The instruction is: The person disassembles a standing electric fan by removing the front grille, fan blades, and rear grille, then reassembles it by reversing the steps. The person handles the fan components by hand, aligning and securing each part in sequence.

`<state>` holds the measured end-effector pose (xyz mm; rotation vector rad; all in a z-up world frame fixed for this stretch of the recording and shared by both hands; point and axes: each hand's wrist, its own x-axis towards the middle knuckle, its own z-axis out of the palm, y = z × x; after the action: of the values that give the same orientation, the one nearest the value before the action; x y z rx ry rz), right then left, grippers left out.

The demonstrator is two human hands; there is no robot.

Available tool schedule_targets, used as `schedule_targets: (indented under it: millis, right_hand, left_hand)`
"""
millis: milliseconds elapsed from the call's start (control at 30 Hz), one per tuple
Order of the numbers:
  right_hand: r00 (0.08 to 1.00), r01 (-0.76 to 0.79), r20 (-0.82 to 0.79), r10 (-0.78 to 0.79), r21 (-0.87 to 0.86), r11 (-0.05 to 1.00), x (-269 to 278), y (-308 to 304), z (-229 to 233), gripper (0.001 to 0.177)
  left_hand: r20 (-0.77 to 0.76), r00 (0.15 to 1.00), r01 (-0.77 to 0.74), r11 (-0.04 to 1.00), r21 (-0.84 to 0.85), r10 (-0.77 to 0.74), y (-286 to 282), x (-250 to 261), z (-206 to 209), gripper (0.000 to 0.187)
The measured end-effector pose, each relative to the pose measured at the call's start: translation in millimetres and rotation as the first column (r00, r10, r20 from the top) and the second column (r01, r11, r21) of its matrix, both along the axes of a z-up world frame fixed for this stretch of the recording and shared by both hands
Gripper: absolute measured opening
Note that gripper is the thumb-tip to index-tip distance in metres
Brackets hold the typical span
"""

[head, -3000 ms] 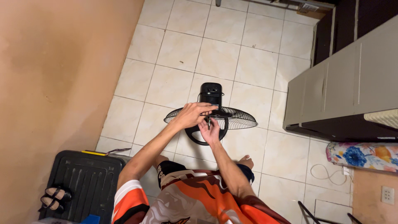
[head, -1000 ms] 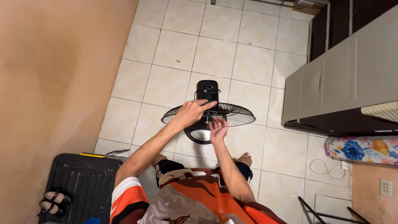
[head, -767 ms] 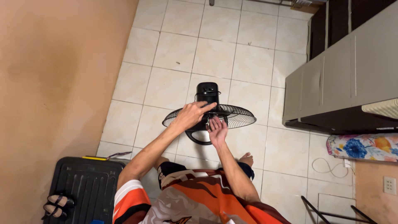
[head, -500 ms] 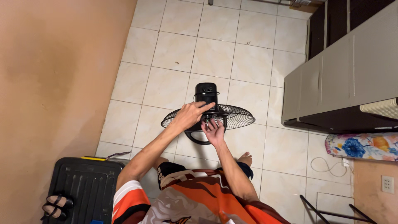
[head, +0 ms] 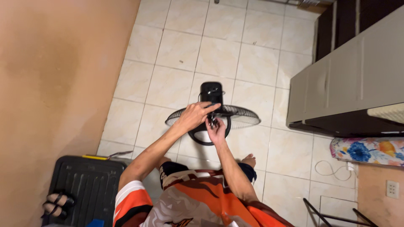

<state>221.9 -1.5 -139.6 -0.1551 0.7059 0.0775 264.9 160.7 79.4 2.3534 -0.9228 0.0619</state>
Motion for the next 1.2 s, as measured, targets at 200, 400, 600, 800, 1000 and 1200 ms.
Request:
schedule_targets:
  millis: [200, 400, 600, 800, 1000, 1200]
  right_hand:
    - [0.991, -0.134, 0.009, 0.134, 0.004, 0.991, -7.3, 3.1, 1.3, 0.028]
    - [0.945, -0.326, -0.019, 0.325, -0.030, 0.945, -47.7, 8.6, -1.1, 0.030]
    - [0.849, -0.528, -0.092, 0.521, -0.196, 0.826, -81.4, -38.2, 10.6, 0.029]
    - [0.515, -0.810, -0.466, 0.720, -0.541, 0.229, -91.6, -126.0, 37.1, 0.030]
    - [0.310, -0.886, -0.765, 0.565, -0.447, -0.120, -118.3, -185.8, 50.2, 0.051]
    - [0.520, -0.731, -0.750, 0.408, -0.638, -0.243, -135.9, -279.5, 61.1, 0.038]
  left_hand:
    - [-0.025, 1.000, -0.015, 1.000, 0.018, 0.016, -1.0, 1.6, 0.9, 0.069]
    - [-0.034, 0.999, -0.022, 1.000, 0.018, 0.023, 2.1, 0.2, -2.7, 0.070]
    - [0.003, 1.000, 0.016, 1.000, 0.018, -0.016, 1.3, -16.8, 2.1, 0.069]
    - [-0.222, 0.975, 0.027, 0.998, 0.063, -0.012, -8.6, -48.4, 28.7, 0.072]
    - [-0.323, 0.942, 0.086, 0.996, -0.037, -0.093, -59.1, -70.5, 53.6, 0.072]
    - [-0.363, 0.925, 0.055, 0.985, -0.165, -0.112, -146.3, -77.6, 53.5, 0.070]
